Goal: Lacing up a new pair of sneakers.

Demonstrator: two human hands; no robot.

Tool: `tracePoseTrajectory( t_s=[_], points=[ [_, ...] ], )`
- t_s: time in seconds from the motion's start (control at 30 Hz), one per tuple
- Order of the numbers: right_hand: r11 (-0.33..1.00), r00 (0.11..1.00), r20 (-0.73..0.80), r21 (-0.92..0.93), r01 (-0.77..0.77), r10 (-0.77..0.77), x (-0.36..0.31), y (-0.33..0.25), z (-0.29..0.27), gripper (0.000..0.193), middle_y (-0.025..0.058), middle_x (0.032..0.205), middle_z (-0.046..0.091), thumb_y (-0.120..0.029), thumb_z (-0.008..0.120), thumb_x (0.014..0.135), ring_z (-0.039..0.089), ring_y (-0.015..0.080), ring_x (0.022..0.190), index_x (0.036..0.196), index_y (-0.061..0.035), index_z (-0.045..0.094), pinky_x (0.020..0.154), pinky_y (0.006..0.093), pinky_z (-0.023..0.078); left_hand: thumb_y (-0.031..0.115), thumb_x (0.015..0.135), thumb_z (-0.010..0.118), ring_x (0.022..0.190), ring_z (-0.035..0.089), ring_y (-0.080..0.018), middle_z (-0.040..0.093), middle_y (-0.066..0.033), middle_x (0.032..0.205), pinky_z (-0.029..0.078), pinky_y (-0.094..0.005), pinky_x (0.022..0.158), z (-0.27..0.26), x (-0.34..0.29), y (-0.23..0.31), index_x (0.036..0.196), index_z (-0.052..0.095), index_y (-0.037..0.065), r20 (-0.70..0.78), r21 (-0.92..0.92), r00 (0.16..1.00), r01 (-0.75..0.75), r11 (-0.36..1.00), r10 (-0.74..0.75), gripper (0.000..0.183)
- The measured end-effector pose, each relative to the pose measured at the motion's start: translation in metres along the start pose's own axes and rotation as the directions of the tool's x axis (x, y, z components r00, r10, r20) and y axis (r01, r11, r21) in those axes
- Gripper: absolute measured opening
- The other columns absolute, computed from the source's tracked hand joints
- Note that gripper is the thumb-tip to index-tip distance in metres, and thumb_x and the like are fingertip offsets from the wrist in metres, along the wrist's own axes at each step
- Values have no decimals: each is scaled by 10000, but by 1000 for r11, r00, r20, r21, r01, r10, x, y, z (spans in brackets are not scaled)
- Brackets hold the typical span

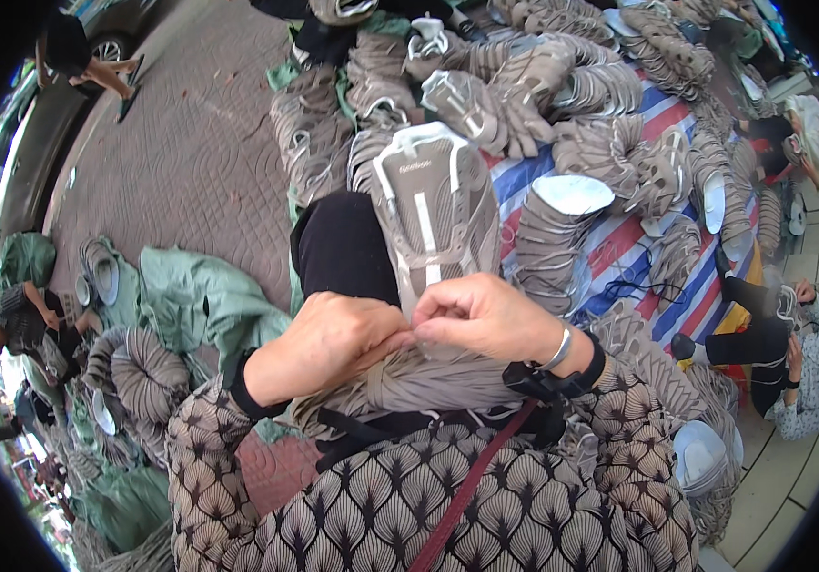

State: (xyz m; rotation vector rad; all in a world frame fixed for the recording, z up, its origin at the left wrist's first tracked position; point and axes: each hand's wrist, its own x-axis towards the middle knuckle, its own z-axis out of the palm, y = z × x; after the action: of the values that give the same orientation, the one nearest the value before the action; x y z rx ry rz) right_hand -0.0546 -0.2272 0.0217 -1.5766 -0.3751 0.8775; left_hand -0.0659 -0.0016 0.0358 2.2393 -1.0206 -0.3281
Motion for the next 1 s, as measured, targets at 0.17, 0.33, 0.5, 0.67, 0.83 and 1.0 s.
tracePoseTrajectory(
  t_s=[0.17,0.33,0.5,0.67,0.83,1.0],
  points=[
    [999,968,-249,-32,22,-29,-1,6,-3,72,-16,776,615,-77,628,870,520,19,696,899,-10,627,622,196,422,130,845,637,709,607,-314,596,-126,777,490,-378,606,15,7,-21,861,608,36,-212,-123,976,14,992,-41,100],
    [626,800,-347,-778,46,-490,15,9,-7,77,142,807,532,-20,603,817,573,321,728,879,2,565,650,374,470,98,814,653,715,617,-308,615,-124,822,496,-377,616,32,29,-44,896,601,24,-365,-134,918,112,985,-154,122],
    [492,847,-274,-870,-17,-455,18,6,-7,58,137,816,515,-28,585,828,581,312,751,864,-1,547,664,386,466,99,806,651,744,619,-325,619,-138,826,499,-387,638,40,37,-48,884,592,18,-325,-110,929,146,983,-175,127],
    [415,859,-282,-905,-91,-427,26,8,-6,45,142,810,516,-25,571,827,579,329,757,836,-2,534,669,400,463,103,801,649,762,617,-343,620,-156,820,496,-406,658,45,40,-51,883,590,10,-319,-95,930,162,982,-184,138],
    [582,886,-82,-780,228,-457,32,11,-35,51,143,782,519,-2,563,810,564,336,732,853,8,537,661,390,460,87,790,649,749,616,-349,618,-170,800,487,-411,656,43,41,-53,858,590,-5,-338,-138,925,135,981,-175,128],
    [370,777,5,-877,305,-629,39,26,-29,98,122,803,492,4,582,755,552,300,767,843,-11,541,680,370,469,76,781,650,732,618,-346,617,-171,777,483,-403,645,44,44,-59,840,591,-9,-323,-141,930,138,980,-177,118]
  ],
)
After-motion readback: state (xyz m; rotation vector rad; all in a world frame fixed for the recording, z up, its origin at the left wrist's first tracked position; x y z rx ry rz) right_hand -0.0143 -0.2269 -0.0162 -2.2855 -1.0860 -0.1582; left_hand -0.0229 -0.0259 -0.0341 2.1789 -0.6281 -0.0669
